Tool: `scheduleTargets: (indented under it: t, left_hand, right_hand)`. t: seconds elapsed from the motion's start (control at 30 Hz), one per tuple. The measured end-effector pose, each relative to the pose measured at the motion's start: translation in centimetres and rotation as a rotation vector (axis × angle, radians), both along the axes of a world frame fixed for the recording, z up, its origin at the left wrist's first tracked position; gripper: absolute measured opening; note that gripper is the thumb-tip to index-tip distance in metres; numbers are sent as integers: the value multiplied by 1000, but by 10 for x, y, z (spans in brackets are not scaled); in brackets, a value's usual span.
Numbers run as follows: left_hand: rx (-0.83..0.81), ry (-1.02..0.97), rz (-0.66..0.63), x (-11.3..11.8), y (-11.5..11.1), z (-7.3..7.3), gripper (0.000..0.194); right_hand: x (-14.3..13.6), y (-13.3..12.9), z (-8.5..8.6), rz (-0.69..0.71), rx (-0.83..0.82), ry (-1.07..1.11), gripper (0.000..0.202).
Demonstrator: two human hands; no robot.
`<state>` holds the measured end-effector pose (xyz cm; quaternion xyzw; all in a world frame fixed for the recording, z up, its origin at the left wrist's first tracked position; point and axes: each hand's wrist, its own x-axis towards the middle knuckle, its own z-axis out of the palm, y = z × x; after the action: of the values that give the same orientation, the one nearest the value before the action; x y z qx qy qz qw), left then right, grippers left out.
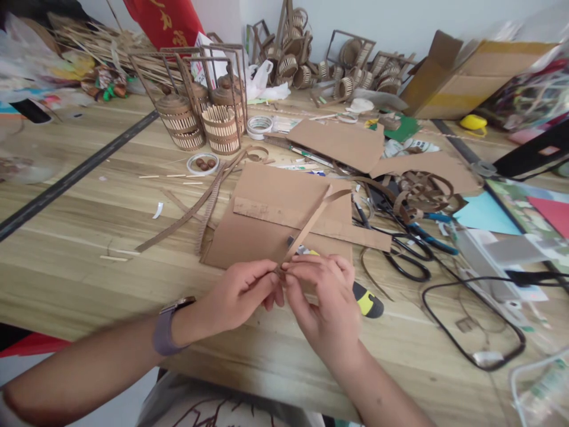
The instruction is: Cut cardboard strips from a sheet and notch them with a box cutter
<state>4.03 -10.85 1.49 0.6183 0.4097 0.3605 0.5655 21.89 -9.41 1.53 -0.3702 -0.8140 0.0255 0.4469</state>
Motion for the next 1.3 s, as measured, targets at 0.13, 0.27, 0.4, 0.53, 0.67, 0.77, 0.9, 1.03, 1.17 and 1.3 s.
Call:
scheduleTargets:
  t: [0.13,0.27,0.4,0.53,0.67,0.77,0.9,1.03,1.17,1.3]
  left_hand:
    - [8,48,-45,-1,1,-1,32]
    - [6,-22,-40,0,1,-1,32]
    - [-19,-38,-5,1,3,-3,37]
    - [-25,-35,36,2,3,-3,34]
    - [18,-42,28,0,3,-1,33]
    - [39,-59,-8,-1,2,-1,36]
    - [4,-91,-46,-1,2,-5,41]
    - [8,-112,-80,-1,1,-4,41]
    - [3,-83,-71,0,1,0,35]
    - [25,-41,-19,0,1,3,30]
  right_hand:
    - [3,1,-4,6,-120,157,10]
    - [2,2,-2,23,-6,41,11]
    - [-1,1,1,26,63,-67,10]
    - [-4,0,0,-20,111,-115,10]
    - [-4,-1,1,-31,83,-107,10]
    - [-3,-1,3,-26,66,-59,12]
    - [0,0,4,-27,5,20,11]
    - [2,-1,3,-19,-21,69,12]
    - [2,0,2,11,-1,57,12]
    - [1,2,2,15,31,21,11]
